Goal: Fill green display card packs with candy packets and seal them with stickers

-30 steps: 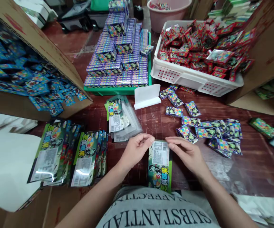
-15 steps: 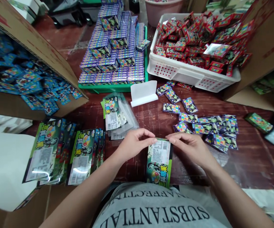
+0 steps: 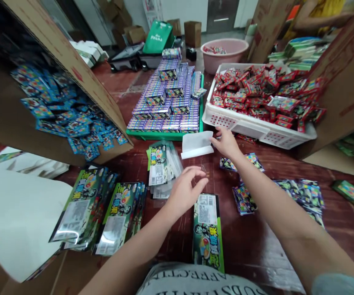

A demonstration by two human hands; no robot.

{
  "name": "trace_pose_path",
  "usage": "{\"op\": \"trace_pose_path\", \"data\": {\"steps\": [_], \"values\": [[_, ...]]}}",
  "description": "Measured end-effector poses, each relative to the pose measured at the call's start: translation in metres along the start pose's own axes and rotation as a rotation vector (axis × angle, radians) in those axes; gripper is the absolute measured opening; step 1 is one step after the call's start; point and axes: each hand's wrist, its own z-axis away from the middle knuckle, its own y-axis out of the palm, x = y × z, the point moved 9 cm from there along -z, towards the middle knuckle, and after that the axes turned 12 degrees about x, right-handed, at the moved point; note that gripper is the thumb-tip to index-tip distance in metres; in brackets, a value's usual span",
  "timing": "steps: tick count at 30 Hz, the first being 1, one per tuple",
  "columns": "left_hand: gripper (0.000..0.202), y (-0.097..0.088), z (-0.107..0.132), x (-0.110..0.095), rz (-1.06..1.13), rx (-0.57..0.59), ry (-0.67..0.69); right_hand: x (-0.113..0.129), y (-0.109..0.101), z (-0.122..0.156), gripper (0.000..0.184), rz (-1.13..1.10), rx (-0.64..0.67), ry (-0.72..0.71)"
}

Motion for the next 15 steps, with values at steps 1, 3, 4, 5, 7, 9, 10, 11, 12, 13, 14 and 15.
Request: {"op": "trace_pose_path", "data": {"steps": [1, 3, 4, 5, 7, 9, 10, 11, 12, 13, 14, 15], "values": [[0.016, -0.010, -0.004, 0.001, 0.034, -0.057, -0.004, 0.005, 0.000, -0.009, 0.029, 0.011, -0.003, -0.026], [0.023, -0.038, -0.011, 0.009, 0.126, -0.219, -0.019, 0.019, -0.005, -0.006, 0.013, 0.027, -0.009, -0.090], [0.028, -0.054, -0.013, 0.015, 0.186, -0.320, -0.028, 0.026, -0.010, 0.006, 0.011, 0.037, -0.021, -0.134], [0.033, -0.068, -0.015, 0.022, 0.253, -0.413, -0.035, 0.035, -0.017, 0.023, 0.011, 0.057, -0.050, -0.196], [0.047, -0.085, -0.022, 0.036, 0.391, -0.507, -0.055, 0.054, -0.033, 0.071, 0.011, 0.134, -0.149, -0.373], [0.066, -0.076, -0.039, 0.044, 0.555, -0.375, -0.093, 0.067, -0.047, 0.121, 0.017, 0.204, -0.235, -0.530], [0.075, -0.062, -0.047, 0.044, 0.644, -0.245, -0.113, 0.071, -0.053, 0.142, 0.022, 0.229, -0.262, -0.588], [0.083, -0.046, -0.053, 0.041, 0.724, -0.108, -0.127, 0.073, -0.057, 0.159, 0.028, 0.245, -0.263, -0.621], [0.086, -0.032, -0.056, 0.037, 0.786, 0.002, -0.132, 0.074, -0.060, 0.171, 0.033, 0.260, -0.235, -0.639], [0.086, -0.021, -0.056, 0.031, 0.819, 0.068, -0.124, 0.075, -0.062, 0.178, 0.038, 0.272, -0.182, -0.648], [0.082, -0.015, -0.055, 0.026, 0.815, 0.087, -0.109, 0.076, -0.064, 0.181, 0.045, 0.272, -0.104, -0.640], [0.076, -0.013, -0.054, 0.022, 0.782, 0.073, -0.090, 0.075, -0.065, 0.181, 0.055, 0.254, -0.009, -0.614]]}}
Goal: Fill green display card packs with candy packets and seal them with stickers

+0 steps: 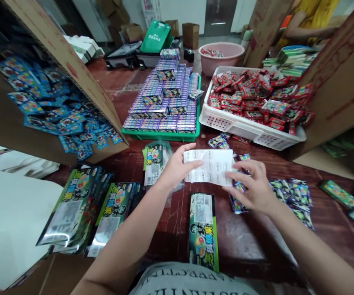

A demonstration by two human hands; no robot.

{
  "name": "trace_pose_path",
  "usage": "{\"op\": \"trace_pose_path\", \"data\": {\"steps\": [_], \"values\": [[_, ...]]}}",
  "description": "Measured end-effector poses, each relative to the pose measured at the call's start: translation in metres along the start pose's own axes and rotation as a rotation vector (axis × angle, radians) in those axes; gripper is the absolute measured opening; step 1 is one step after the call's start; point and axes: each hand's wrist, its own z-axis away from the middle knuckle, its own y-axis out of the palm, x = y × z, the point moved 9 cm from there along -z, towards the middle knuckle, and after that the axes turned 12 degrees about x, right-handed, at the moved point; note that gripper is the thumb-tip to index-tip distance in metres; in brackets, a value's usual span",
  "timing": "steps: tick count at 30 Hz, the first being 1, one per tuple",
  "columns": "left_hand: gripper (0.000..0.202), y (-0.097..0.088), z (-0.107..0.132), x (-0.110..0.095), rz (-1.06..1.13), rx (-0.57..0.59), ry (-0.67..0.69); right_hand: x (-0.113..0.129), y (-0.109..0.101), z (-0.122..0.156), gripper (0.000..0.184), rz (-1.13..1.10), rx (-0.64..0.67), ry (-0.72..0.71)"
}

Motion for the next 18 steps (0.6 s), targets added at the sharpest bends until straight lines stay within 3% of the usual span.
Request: {"op": "trace_pose_path", "data": {"steps": [2, 4, 6, 9, 10, 14, 18], "values": [[0.061, 0.007, 0.005, -0.004, -0.101, -0.024, 0.042, -0.004, -0.004, -0.005, 0.081, -0.116, 0.131, 0.041], [0.052, 0.016, 0.008, -0.007, -0.199, -0.016, 0.058, -0.012, -0.012, -0.017, 0.096, -0.162, 0.138, 0.100], [0.048, 0.024, 0.011, -0.009, -0.283, 0.003, 0.063, -0.022, -0.014, -0.031, 0.082, -0.137, 0.127, 0.170], [0.049, 0.027, 0.015, -0.010, -0.306, 0.004, 0.064, -0.036, 0.005, -0.048, 0.028, -0.227, 0.216, 0.249], [0.047, 0.027, 0.016, -0.010, -0.267, 0.008, 0.065, -0.039, 0.013, -0.051, 0.021, -0.307, 0.248, 0.269], [0.026, 0.020, 0.018, -0.008, -0.104, 0.002, 0.068, -0.045, 0.031, -0.050, 0.021, -0.584, 0.264, 0.352], [0.032, 0.008, 0.016, 0.008, 0.005, -0.081, -0.025, -0.041, 0.035, -0.052, 0.024, -0.569, 0.299, 0.323]]}}
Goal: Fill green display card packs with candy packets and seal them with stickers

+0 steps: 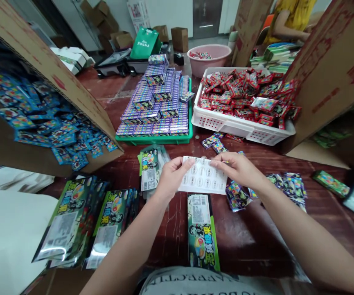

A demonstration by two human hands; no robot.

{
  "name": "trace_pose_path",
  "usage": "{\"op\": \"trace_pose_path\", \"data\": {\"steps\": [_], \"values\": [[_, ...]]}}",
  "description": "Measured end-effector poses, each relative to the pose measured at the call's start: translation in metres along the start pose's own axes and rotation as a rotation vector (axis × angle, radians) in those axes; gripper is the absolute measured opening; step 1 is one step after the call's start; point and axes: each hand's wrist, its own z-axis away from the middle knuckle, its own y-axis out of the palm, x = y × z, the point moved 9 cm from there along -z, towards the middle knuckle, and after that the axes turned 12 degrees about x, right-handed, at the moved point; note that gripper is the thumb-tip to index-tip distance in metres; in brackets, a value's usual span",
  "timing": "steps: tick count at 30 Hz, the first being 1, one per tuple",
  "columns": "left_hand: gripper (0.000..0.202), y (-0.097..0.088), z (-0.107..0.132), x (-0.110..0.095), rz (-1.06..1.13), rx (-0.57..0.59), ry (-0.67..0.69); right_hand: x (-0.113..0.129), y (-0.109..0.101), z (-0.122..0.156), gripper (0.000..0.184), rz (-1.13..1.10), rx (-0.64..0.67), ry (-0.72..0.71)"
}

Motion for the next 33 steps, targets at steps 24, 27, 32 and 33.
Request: {"op": "trace_pose_path", "data": {"steps": [24, 27, 32, 33], "values": [[0.050, -0.001, 0.049, -0.002, -0.937, -0.289, 0.263, -0.006, 0.009, 0.014, 0.052, -0.338, -0.051, 0.042], [0.025, 0.022, 0.067, 0.035, -1.096, -0.026, 0.113, -0.013, 0.036, 0.028, 0.051, -0.424, 0.079, 0.101], [0.019, 0.028, 0.067, 0.051, -1.004, 0.134, 0.031, -0.011, 0.069, 0.040, 0.049, -0.453, 0.136, 0.081], [0.017, 0.029, 0.065, 0.050, -0.931, 0.171, 0.014, -0.010, 0.074, 0.042, 0.050, -0.459, 0.147, 0.073]]}}
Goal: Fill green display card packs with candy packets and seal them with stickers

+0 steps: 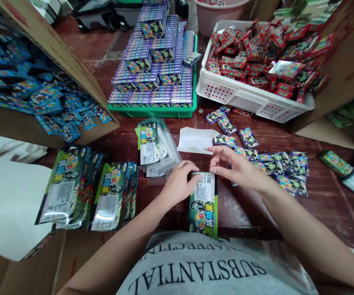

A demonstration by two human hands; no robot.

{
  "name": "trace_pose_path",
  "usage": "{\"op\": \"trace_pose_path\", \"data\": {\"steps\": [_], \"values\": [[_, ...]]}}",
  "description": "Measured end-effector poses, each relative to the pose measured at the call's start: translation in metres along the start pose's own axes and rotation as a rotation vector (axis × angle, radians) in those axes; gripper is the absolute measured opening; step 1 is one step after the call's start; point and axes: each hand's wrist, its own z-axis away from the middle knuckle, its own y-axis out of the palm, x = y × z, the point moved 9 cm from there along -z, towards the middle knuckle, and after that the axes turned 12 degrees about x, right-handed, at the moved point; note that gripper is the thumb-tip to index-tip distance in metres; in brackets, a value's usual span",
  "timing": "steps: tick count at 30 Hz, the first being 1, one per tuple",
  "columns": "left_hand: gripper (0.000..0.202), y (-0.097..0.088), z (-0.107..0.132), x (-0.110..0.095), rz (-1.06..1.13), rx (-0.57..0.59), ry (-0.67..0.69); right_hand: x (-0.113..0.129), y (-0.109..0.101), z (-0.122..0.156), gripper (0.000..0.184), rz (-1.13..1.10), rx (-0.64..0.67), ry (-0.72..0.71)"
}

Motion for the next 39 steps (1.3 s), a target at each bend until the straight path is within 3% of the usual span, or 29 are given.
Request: {"op": "trace_pose_path", "data": {"steps": [3, 6, 9, 14, 18, 22, 24, 28, 30, 34, 37, 39], "values": [[0.017, -0.001, -0.001, -0.002, 0.212, 0.087, -0.038, -0.003, 0.011, 0.003, 0.053, -0.002, 0.035, 0.013], [0.018, -0.002, 0.003, -0.005, 0.365, 0.066, -0.032, -0.006, 0.014, 0.007, 0.054, 0.093, 0.023, 0.069], [0.018, -0.001, 0.006, -0.007, 0.438, 0.036, -0.013, 0.000, 0.012, 0.013, 0.060, 0.339, -0.057, 0.087], [0.017, -0.002, 0.008, -0.008, 0.470, 0.050, -0.008, 0.026, 0.024, 0.028, 0.066, 0.798, -0.187, -0.003], [0.019, 0.004, 0.009, -0.008, 0.494, 0.078, -0.008, 0.017, 0.032, 0.033, 0.076, 0.794, -0.181, 0.031], [0.029, 0.014, 0.003, -0.003, 0.522, 0.117, -0.018, 0.006, 0.032, 0.042, 0.075, 0.650, -0.152, 0.037], [0.030, 0.005, -0.002, 0.004, 0.571, 0.053, -0.025, 0.007, 0.020, 0.058, 0.072, 0.535, -0.290, 0.002], [0.039, -0.039, 0.004, 0.029, 0.847, -0.381, -0.092, 0.001, -0.009, 0.119, 0.067, 0.256, -0.840, -0.064], [0.055, -0.041, 0.011, 0.029, 0.973, -0.462, -0.097, -0.011, -0.006, 0.135, 0.068, 0.129, -0.976, -0.056], [0.075, -0.010, 0.027, 0.014, 1.019, -0.323, -0.055, -0.027, 0.004, 0.129, 0.073, -0.004, -1.052, -0.027], [0.050, 0.016, 0.036, 0.003, 0.860, -0.104, -0.032, -0.018, -0.002, 0.125, 0.072, 0.063, -1.123, -0.042], [0.027, 0.024, 0.036, -0.005, 0.762, 0.028, -0.014, -0.011, -0.003, 0.110, 0.075, 0.049, -0.975, -0.054]]}}
